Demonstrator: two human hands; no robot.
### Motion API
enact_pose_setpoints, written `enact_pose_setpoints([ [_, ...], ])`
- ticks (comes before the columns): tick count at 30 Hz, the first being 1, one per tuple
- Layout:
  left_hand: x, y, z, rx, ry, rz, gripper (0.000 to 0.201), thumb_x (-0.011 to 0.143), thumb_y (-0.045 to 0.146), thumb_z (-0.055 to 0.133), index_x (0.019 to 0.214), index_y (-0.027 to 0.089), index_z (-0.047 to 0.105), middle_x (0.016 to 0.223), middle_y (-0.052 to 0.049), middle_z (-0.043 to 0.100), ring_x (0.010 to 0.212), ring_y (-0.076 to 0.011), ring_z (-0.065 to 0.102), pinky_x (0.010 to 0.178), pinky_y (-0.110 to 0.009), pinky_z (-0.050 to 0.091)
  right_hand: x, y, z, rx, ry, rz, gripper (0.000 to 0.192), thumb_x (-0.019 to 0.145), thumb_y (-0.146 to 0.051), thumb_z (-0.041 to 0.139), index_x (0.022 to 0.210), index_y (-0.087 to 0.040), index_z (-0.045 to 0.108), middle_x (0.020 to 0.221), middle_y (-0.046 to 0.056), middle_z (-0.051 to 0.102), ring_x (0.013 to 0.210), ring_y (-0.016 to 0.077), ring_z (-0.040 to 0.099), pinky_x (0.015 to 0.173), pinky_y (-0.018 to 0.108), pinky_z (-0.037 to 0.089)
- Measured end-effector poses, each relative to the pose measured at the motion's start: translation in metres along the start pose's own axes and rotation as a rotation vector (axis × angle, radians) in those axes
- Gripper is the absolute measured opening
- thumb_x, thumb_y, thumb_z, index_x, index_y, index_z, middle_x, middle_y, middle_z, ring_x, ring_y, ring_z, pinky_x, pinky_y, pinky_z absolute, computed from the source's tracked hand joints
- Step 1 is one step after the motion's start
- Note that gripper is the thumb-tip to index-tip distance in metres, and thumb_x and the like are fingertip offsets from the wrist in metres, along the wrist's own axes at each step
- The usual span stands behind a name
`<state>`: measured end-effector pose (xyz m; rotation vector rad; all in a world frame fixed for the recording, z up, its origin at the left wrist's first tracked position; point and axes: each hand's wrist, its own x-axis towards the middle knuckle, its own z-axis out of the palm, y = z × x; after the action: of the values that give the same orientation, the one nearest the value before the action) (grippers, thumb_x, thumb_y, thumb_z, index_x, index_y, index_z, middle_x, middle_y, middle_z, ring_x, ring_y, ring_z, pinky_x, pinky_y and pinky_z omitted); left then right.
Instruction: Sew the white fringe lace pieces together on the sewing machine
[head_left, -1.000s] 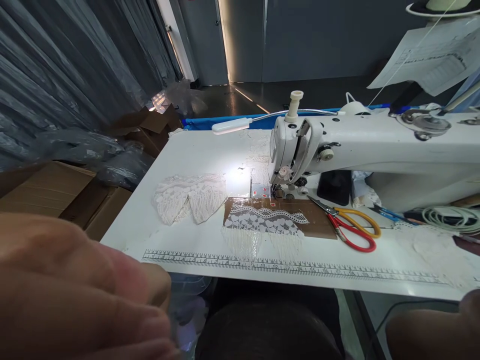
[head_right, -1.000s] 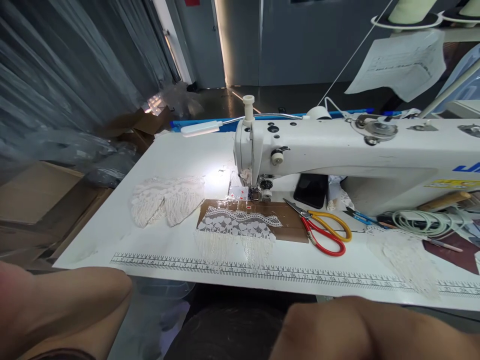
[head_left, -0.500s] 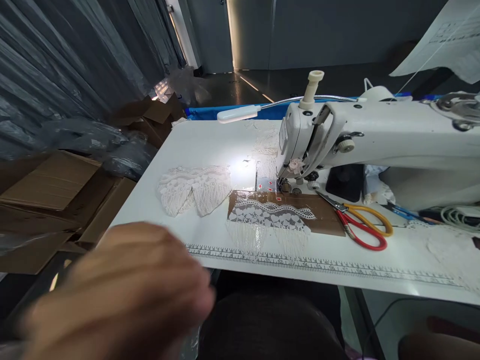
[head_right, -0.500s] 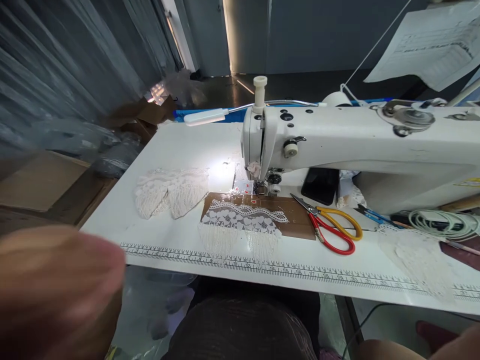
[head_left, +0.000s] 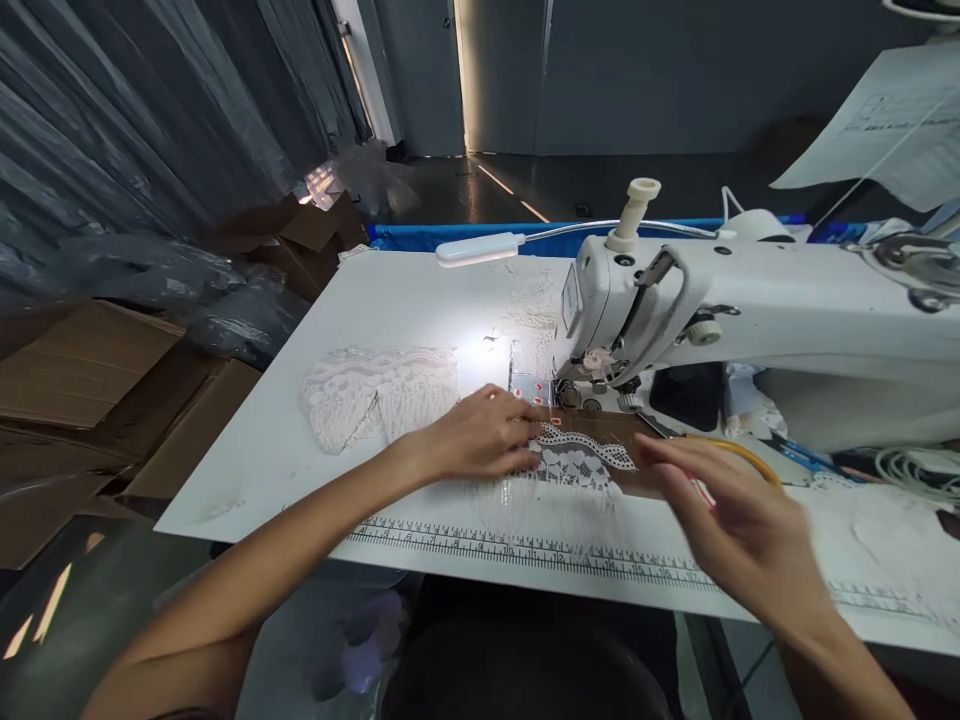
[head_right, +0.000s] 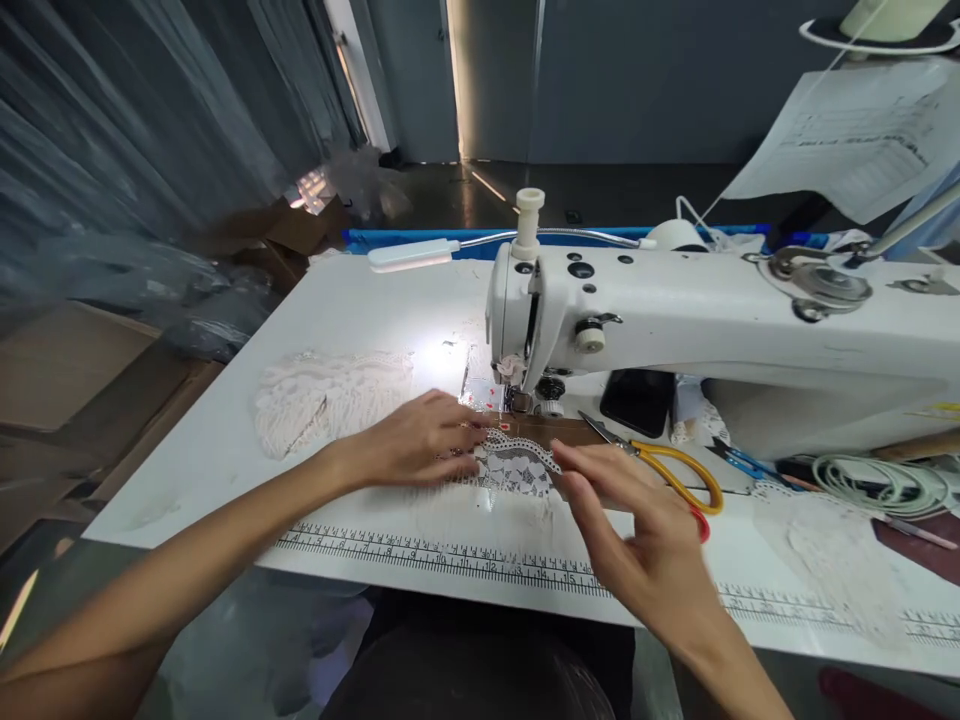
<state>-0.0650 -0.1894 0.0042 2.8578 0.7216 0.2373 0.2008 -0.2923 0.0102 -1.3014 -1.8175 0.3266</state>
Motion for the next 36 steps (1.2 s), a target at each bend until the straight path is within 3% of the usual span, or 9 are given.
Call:
enact_pose_setpoints([
  [5,0.043,-0.041,0.0,0.107,0.044,-0.283,0.033,0.098,0.033,0.043,0.113,0.011,0.062,0.117,-0.017,0.063,0.098,-0.0278,0.06,0.085,-0.042,0.045,0.0,0.032,0.036,-0.442,-0.172,0.092,0.046,0.099,-0.046,0.042,0.118,-0.011,0.064,0.102,0.021,0.064,0.094,0.0384,0.063,0.077,0.053,0.053],
  [11,0.056,-0.069,0.003,0.048,0.084,-0.224,0.033,0.097,0.029,0.04,0.112,0.014,0.065,0.134,-0.017,0.056,0.106,-0.0289,0.06,0.088,-0.043,0.047,0.002,0.032,0.048,-0.462,-0.236,0.103,0.034,0.098,-0.043,0.038,0.091,-0.018,0.061,0.092,0.016,0.061,0.081,0.0331,0.061,0.068,0.047,0.05],
  [15,0.029,-0.06,0.0,-0.016,0.147,-0.172,0.033,0.099,0.03,0.04,0.117,0.016,0.065,0.137,-0.015,0.056,0.112,-0.0274,0.06,0.091,-0.045,0.05,0.016,0.026,0.043,-0.34,-0.249,0.164,0.026,0.093,-0.044,0.042,0.085,-0.022,0.054,0.089,0.012,0.063,0.075,0.0285,0.06,0.064,0.04,0.046],
  [18,0.008,-0.043,0.006,-0.105,0.182,-0.104,0.033,0.099,0.03,0.042,0.109,0.014,0.069,0.109,-0.012,0.07,0.094,-0.0218,0.065,0.08,-0.04,0.055,0.024,0.026,0.044,-0.189,-0.298,0.273,0.021,0.087,-0.044,0.049,0.086,-0.023,0.052,0.075,0.005,0.063,0.058,0.0214,0.056,0.055,0.033,0.041],
  [21,-0.005,-0.024,0.017,-0.241,0.172,0.022,0.026,0.095,0.031,0.051,0.095,0.017,0.073,0.093,-0.008,0.072,0.081,-0.0173,0.066,0.071,-0.034,0.056,0.03,0.032,0.048,-0.104,-0.285,0.284,0.021,0.085,-0.039,0.052,0.096,-0.021,0.055,0.083,0.006,0.067,0.065,0.0214,0.061,0.059,0.033,0.044],
  [24,-0.007,-0.009,0.025,-0.245,0.163,0.091,0.025,0.089,0.036,0.062,0.105,0.019,0.072,0.106,-0.009,0.071,0.091,-0.0205,0.066,0.079,-0.039,0.056,0.038,0.04,0.048,-0.178,-0.278,0.263,0.026,0.087,-0.039,0.051,0.102,-0.02,0.06,0.087,0.008,0.069,0.073,0.0242,0.064,0.064,0.034,0.045],
  [28,-0.004,-0.002,0.028,-0.109,0.176,0.058,0.034,0.094,0.044,0.058,0.106,0.015,0.071,0.11,-0.014,0.07,0.094,-0.0246,0.066,0.079,-0.043,0.054,0.046,0.048,0.039,-0.317,-0.317,0.298,0.034,0.088,-0.049,0.054,0.099,-0.021,0.069,0.065,0.003,0.062,0.06,0.0229,0.059,0.056,0.033,0.04],
  [33,-0.007,0.006,0.02,-0.301,0.295,-0.229,0.048,0.099,0.049,0.046,0.069,0.017,0.064,0.075,-0.008,0.068,0.066,-0.0168,0.063,0.056,-0.03,0.049,0.044,0.047,0.033,-0.14,-0.29,0.336,0.038,0.083,-0.051,0.061,0.104,-0.02,0.071,0.062,0.0,0.061,0.055,0.0189,0.056,0.052,0.031,0.041],
  [36,-0.008,0.011,0.012,-0.675,0.354,-0.515,0.052,0.098,0.059,0.042,0.068,0.018,0.053,0.064,-0.005,0.063,0.05,-0.0123,0.058,0.044,-0.024,0.042,0.043,0.035,0.041,0.256,-0.318,0.493,0.04,0.078,-0.049,0.068,0.104,-0.019,0.07,0.068,0.001,0.064,0.058,0.0174,0.058,0.052,0.031,0.046],
])
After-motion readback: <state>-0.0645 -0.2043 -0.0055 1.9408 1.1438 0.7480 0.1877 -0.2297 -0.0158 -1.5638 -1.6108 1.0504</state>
